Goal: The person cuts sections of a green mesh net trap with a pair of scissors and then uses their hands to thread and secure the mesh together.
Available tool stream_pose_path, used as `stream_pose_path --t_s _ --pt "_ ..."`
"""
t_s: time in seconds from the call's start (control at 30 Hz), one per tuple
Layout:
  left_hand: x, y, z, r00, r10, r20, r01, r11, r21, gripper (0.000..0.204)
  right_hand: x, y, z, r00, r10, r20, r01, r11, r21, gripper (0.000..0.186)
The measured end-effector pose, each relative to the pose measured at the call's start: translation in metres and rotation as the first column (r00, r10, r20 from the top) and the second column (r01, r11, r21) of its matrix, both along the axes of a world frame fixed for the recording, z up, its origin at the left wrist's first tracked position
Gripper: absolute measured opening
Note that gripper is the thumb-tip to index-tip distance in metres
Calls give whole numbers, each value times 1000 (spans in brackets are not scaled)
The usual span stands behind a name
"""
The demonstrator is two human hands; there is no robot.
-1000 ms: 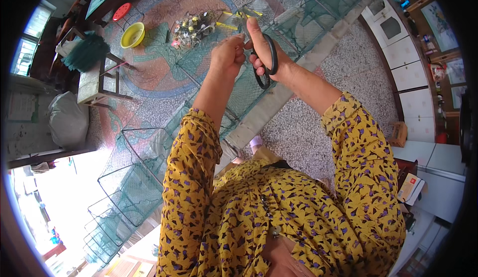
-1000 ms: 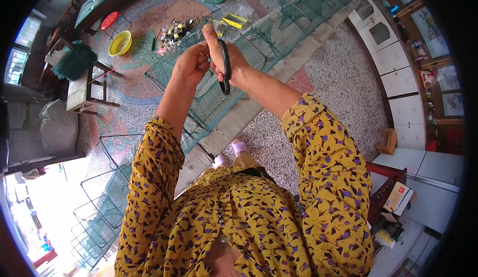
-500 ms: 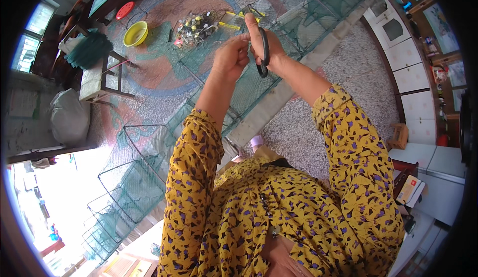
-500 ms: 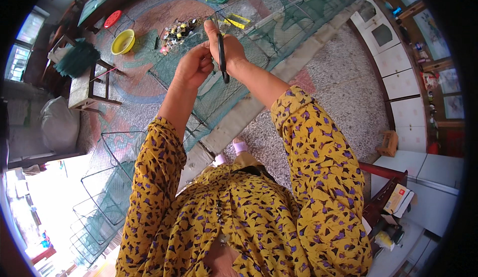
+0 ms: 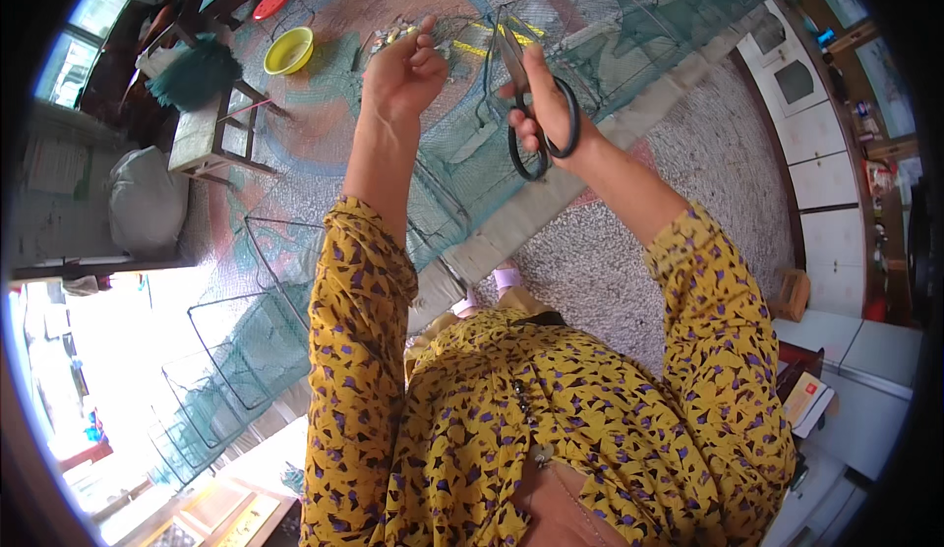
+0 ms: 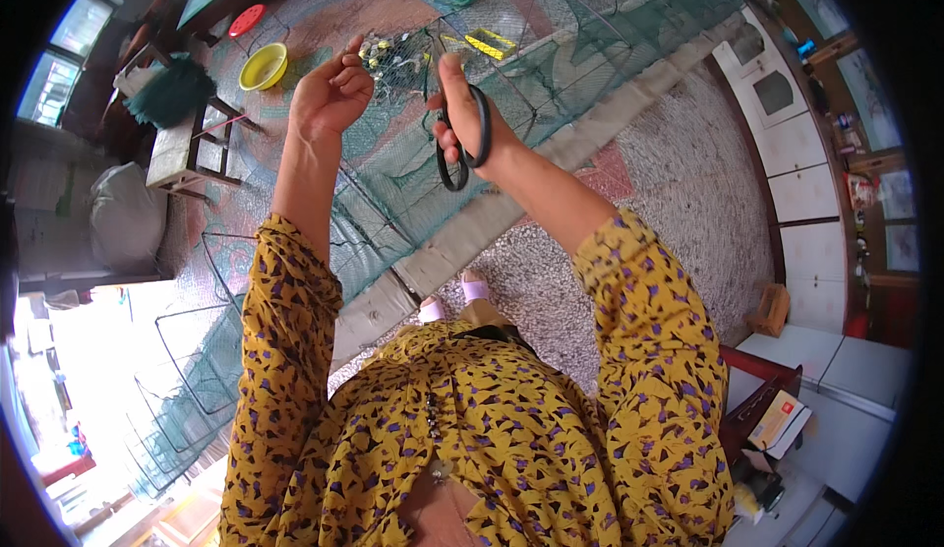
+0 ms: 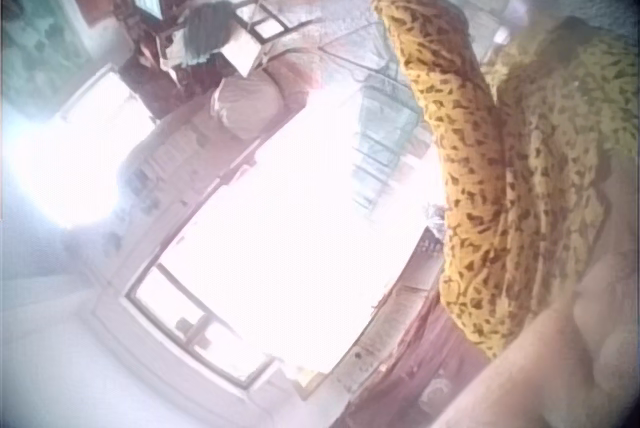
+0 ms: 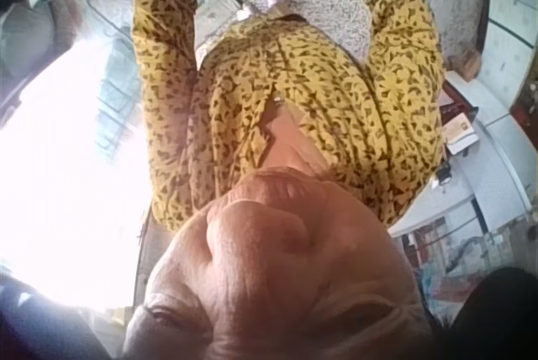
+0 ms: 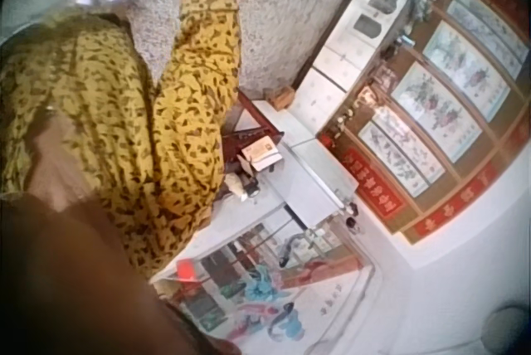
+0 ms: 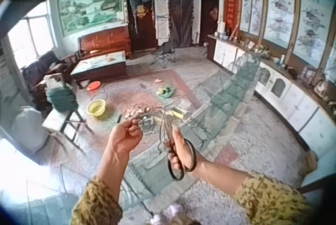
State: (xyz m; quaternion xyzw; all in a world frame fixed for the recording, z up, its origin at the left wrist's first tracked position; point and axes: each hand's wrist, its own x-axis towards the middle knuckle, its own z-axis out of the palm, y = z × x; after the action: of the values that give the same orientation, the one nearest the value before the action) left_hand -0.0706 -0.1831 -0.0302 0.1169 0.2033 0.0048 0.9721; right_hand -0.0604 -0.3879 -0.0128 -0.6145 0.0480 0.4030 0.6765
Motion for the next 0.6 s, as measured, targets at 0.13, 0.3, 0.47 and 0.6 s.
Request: stream_pose_path --t_s 0.13,0.3,0.47,0.6 --pt "-34 9 7 991 -118 65 113 990 83 29 -23 -17 8 988 111 -110 -104 993 62 77" --pt "-163 6 50 997 32 71 -53 947 316 33 -43 -26 8 893 451 2 -447 885 128 84" --pt "-249 4 66 978 207 -12 -171 836 522 29 -67 -23 14 775 624 103 -629 744 227 83" --pt "-299 -1 83 931 361 -49 -231 691 685 27 -75 -21 42 657 744 119 -745 618 251 84"
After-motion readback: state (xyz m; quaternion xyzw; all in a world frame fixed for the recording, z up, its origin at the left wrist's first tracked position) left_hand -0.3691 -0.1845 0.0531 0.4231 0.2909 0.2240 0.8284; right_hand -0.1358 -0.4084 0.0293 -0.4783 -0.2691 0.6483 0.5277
